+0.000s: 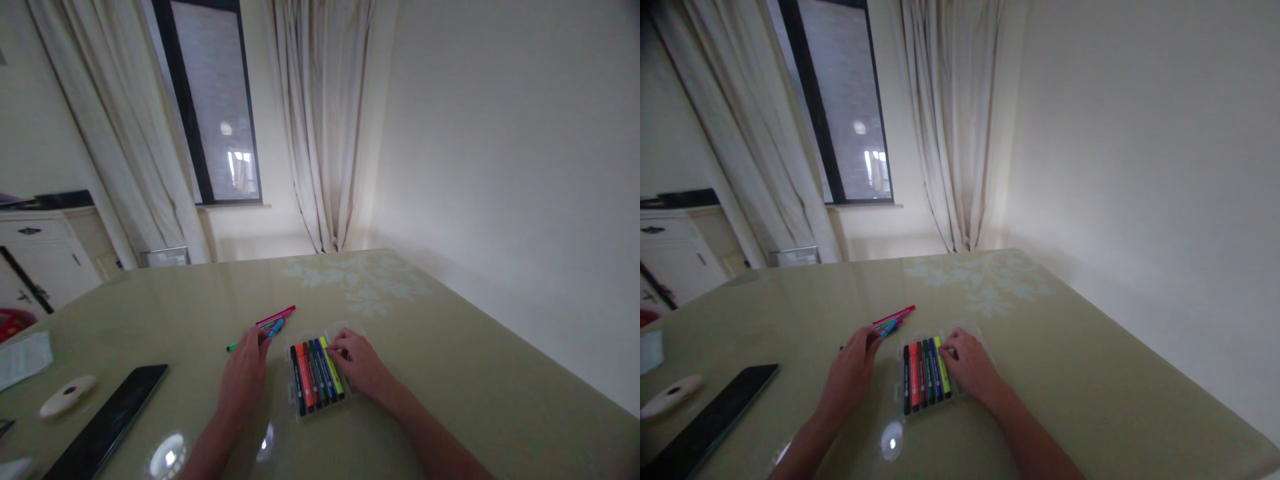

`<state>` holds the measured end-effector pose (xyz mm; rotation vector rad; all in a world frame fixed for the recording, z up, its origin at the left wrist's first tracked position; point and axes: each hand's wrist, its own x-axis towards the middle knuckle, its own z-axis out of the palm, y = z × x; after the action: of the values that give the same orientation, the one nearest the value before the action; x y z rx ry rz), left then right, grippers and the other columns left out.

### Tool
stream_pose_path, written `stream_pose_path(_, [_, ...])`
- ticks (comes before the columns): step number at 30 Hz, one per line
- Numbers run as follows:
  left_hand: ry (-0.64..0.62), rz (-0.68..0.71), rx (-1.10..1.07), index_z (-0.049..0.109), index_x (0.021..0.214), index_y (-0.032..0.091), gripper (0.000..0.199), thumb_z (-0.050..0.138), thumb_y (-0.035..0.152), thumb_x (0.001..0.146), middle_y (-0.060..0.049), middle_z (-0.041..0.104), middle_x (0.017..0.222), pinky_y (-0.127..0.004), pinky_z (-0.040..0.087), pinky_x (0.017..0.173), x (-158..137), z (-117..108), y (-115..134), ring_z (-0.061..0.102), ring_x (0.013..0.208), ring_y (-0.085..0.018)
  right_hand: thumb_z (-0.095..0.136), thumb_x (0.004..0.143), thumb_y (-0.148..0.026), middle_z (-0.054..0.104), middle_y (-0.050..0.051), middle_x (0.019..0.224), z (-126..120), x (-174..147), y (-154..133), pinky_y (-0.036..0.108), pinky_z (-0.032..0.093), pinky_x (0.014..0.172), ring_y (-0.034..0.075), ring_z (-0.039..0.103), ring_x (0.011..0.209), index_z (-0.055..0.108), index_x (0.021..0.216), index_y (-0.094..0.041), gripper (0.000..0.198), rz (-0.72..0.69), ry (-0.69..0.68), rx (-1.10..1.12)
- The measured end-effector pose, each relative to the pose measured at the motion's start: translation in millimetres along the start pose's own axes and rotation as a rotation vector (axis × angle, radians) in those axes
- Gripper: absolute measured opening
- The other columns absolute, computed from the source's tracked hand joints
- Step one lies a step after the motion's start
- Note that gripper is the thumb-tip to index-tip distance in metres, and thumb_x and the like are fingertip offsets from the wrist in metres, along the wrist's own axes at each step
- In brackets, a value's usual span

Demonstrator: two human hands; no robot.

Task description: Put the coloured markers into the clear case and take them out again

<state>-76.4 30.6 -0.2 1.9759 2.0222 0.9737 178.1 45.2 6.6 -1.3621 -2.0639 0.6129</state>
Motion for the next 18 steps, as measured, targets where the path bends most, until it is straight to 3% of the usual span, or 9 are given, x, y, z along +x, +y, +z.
stream_pose_path(3, [-0.087, 0.022, -0.471, 0.059, 0.100, 0.021, 0.031, 0.041, 0.047, 0.100, -0.003, 0.069, 0.085, -0.032, 0.050, 0.067, -8.6, 10.4, 23.8, 0.064, 0.070, -0.021, 0.064, 0.094, -0.035, 0.070, 0.006, 0.095, 3.3, 0.6, -3.6, 0.028, 0.046, 0.074, 0.018, 0.063, 0.082, 0.079, 0.098, -0.019, 0.022, 0.000, 0.030, 0.226])
stream_pose_path(6, [-0.218, 0.080, -0.686, 0.062, 0.100, 0.021, 0.033, 0.048, 0.051, 0.099, -0.004, 0.072, 0.090, -0.031, 0.051, 0.070, -23.7, 21.0, 46.3, 0.066, 0.076, -0.020, 0.065, 0.093, -0.043, 0.070, 0.003, 0.084, 5.5, 2.0, -8.1, 0.027, 0.045, 0.070, 0.017, 0.062, 0.076, 0.077, 0.096, -0.019, 0.026, -0.008, -0.008, 0.540])
stream_pose_path(9, [-0.261, 0.103, -0.784, 0.064, 0.106, 0.021, 0.032, 0.051, 0.049, 0.099, -0.007, 0.073, 0.103, -0.033, 0.053, 0.079, -34.0, 25.1, 55.2, 0.068, 0.087, -0.021, 0.067, 0.091, -0.048, 0.062, -0.001, 0.069, 4.9, 4.3, -9.6, 0.026, 0.042, 0.064, 0.015, 0.057, 0.067, 0.073, 0.084, -0.018, 0.032, 0.015, -0.012, 0.716])
stream_pose_path(12, [-0.304, 0.116, -0.821, 0.063, 0.112, 0.020, 0.032, 0.054, 0.047, 0.098, -0.010, 0.072, 0.112, -0.034, 0.054, 0.085, -36.4, 24.2, 55.1, 0.069, 0.096, -0.022, 0.070, 0.087, -0.054, 0.064, 0.000, 0.071, 3.4, 6.3, -7.5, 0.026, 0.042, 0.062, 0.014, 0.059, 0.066, 0.073, 0.085, -0.017, 0.037, 0.059, 0.021, 0.829])
stream_pose_path(18, [-0.237, 0.066, -0.734, 0.065, 0.108, 0.021, 0.029, 0.062, 0.045, 0.092, -0.004, 0.071, 0.090, -0.031, 0.053, 0.069, -36.7, 24.0, 59.1, 0.066, 0.077, -0.020, 0.076, 0.082, -0.054, 0.072, 0.003, 0.082, 0.9, 5.3, -6.9, 0.027, 0.045, 0.065, 0.016, 0.065, 0.071, 0.076, 0.095, -0.018, 0.038, 0.109, -0.003, 0.913])
